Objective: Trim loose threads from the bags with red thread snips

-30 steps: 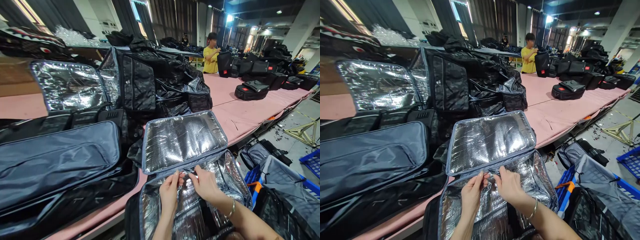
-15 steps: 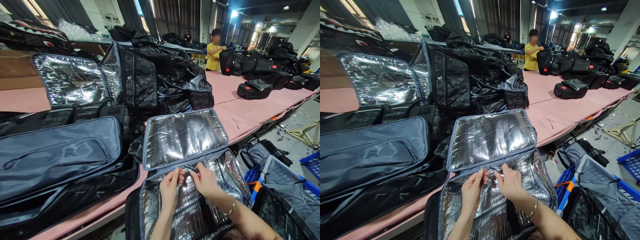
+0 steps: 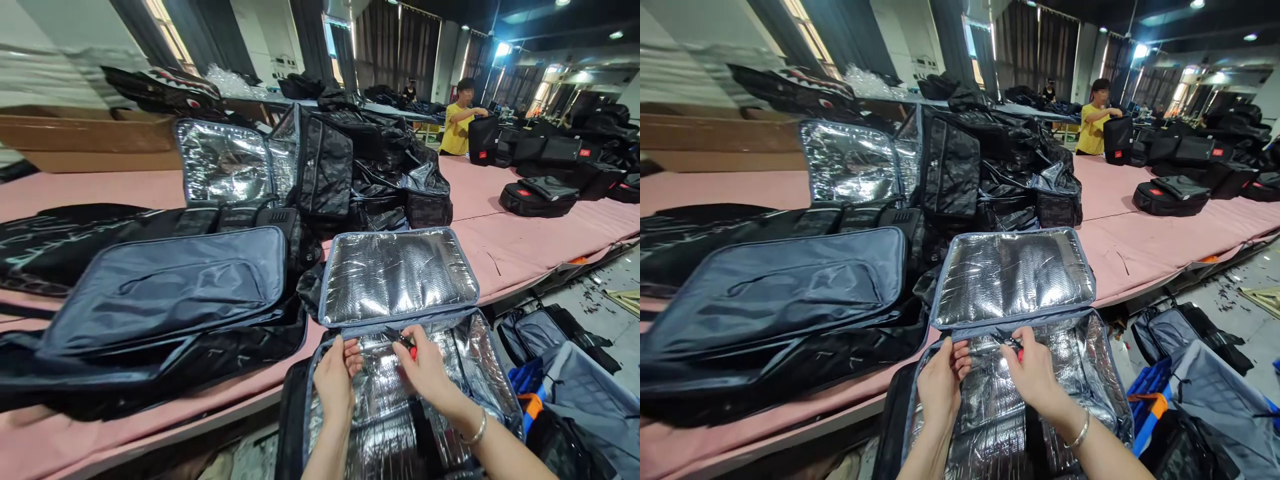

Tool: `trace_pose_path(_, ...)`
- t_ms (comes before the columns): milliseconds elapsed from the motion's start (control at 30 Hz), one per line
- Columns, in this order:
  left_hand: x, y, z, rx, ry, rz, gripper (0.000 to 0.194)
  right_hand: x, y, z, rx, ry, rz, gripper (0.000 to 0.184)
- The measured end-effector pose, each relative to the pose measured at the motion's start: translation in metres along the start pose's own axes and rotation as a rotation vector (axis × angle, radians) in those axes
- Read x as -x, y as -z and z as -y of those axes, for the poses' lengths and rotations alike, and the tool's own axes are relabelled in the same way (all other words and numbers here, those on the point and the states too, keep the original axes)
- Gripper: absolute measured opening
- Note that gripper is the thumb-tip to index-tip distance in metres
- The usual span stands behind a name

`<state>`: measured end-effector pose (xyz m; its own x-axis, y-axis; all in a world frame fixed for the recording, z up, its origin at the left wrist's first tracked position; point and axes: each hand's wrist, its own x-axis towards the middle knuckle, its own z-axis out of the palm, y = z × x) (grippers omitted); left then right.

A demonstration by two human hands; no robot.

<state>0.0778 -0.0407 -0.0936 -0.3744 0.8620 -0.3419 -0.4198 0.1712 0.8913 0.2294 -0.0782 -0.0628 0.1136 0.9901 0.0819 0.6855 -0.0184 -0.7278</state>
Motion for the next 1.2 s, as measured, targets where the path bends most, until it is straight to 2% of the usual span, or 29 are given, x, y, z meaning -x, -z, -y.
trace_pose_path(200, 0.011, 0.002, 0.006, -0.078, -0.114, 0.053, 0.048, -0.012, -0.02, 0.023, 0.011, 0.073, 0.014, 0.021)
trace_pose_path(300, 0.018, 0.01, -0.004, -0.171, -0.203, 0.068, 0.046, -0.017, -0.03, 0.027, 0.057, 0.066, -0.005, 0.02)
trace_pose_path(367, 0.016, 0.017, -0.019, -0.306, -0.364, 0.04, 0.04, -0.017, -0.035, 0.028, 0.126, 0.075, 0.003, 0.019)
trace_pose_path(433, 0.007, 0.024, -0.036, -0.603, -0.63, 0.042, 0.033, -0.017, -0.037, 0.027, 0.194, 0.088, 0.012, 0.02)
trace_pose_path(467, 0.001, 0.026, -0.045, -0.785, -0.758, 0.078, 0.03, -0.017, -0.037, 0.026, 0.219, 0.092, 0.017, 0.02)
trace_pose_path(533, -0.014, 0.027, -0.057, -0.991, -0.867, 0.175, 0.025, -0.016, -0.037, 0.025, 0.251, 0.094, 0.027, 0.02)
trace_pose_path(633, -0.03, 0.021, -0.065, -1.084, -0.843, 0.314, 0.014, -0.017, -0.038, 0.024, 0.274, 0.103, 0.036, 0.019)
trace_pose_path(767, -0.038, 0.01, -0.064, -1.193, -0.799, 0.393, 0.01, -0.018, -0.038, 0.023, 0.272, 0.106, 0.034, 0.018)
trace_pose_path(967, -0.039, 0.006, -0.063, -1.231, -0.734, 0.391, 0.009, -0.019, -0.032, 0.022, 0.181, 0.071, 0.037, 0.017)
trace_pose_path(1067, -0.035, 0.008, -0.057, -1.203, -0.766, 0.356, 0.011, -0.024, -0.025, 0.024, 0.138, 0.038, 0.047, 0.019)
trace_pose_path(1200, -0.025, 0.013, -0.044, -1.172, -0.861, 0.291, 0.014, -0.034, -0.013, 0.032, 0.233, 0.036, 0.093, 0.021)
